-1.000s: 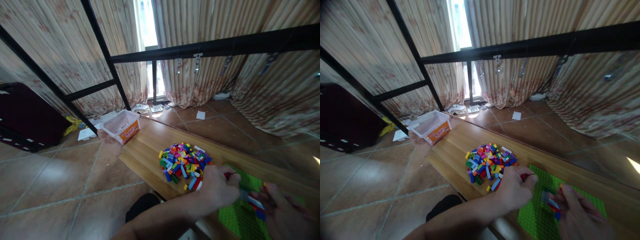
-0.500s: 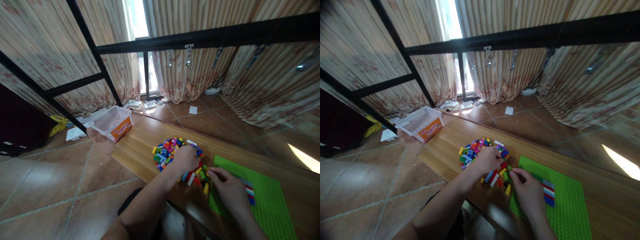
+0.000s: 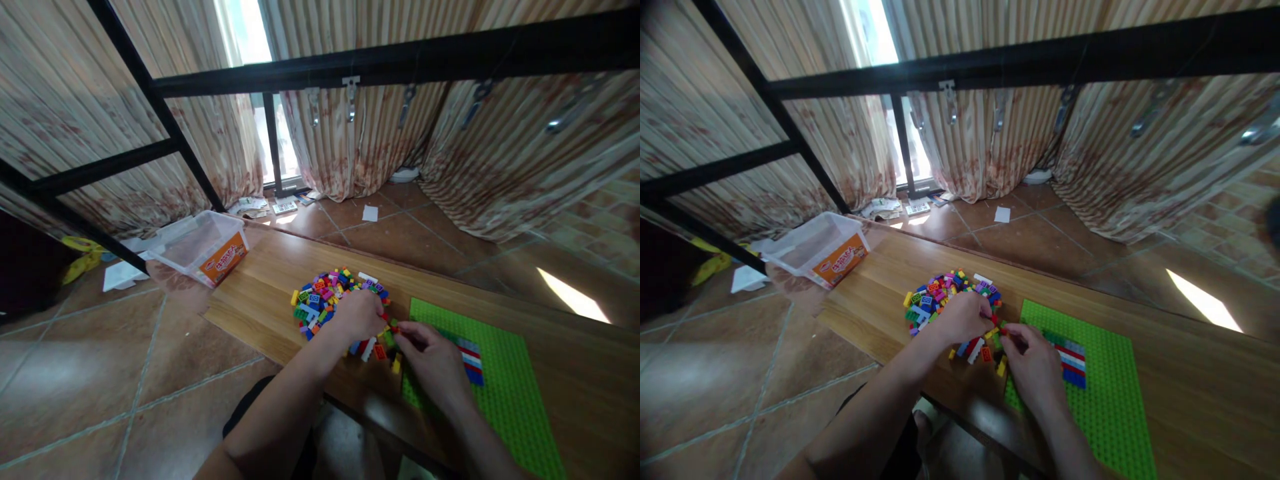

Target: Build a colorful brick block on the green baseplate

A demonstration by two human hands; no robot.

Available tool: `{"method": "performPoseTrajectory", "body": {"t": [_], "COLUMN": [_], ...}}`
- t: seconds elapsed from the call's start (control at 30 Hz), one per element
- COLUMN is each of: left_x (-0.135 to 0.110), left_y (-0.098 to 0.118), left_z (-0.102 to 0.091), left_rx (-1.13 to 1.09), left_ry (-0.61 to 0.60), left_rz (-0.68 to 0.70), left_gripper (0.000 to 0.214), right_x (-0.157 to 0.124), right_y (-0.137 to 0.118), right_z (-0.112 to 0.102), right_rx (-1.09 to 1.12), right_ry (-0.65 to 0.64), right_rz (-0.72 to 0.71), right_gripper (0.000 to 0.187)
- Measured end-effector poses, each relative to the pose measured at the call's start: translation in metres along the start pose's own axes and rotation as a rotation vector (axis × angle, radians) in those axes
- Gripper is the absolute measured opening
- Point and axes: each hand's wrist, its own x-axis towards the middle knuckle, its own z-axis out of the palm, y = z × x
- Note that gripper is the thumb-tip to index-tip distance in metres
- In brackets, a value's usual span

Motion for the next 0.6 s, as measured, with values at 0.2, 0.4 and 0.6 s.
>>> {"method": "performPoseTrajectory", "body": {"t": [0.2, 0.4, 0.6], "left_x": [0.003, -0.002, -0.008], "left_y": [0.008, 0.023, 0.038], "left_z": [-0.005, -0.004, 0.007], "left_rx": [-0.946, -1.447, -1.504], "left_ry": [-0.068, -0.188, -0.26], "left_rz": [-0.19, -0.357, -0.331], "left_gripper": [0.033, 0.036, 0.037], "right_x": [-0.002, -0.007, -0.007], "right_y": [-0.01, -0.025, -0.029], "right_z": [-0.01, -0.007, 0.0], "right_rx": [0.092, 0.276, 0.193], "right_ry": [0.104, 0.132, 0.154], "right_rz": [0.016, -0.03, 0.003], "right_gripper": [0.03, 0.033, 0.039]}}
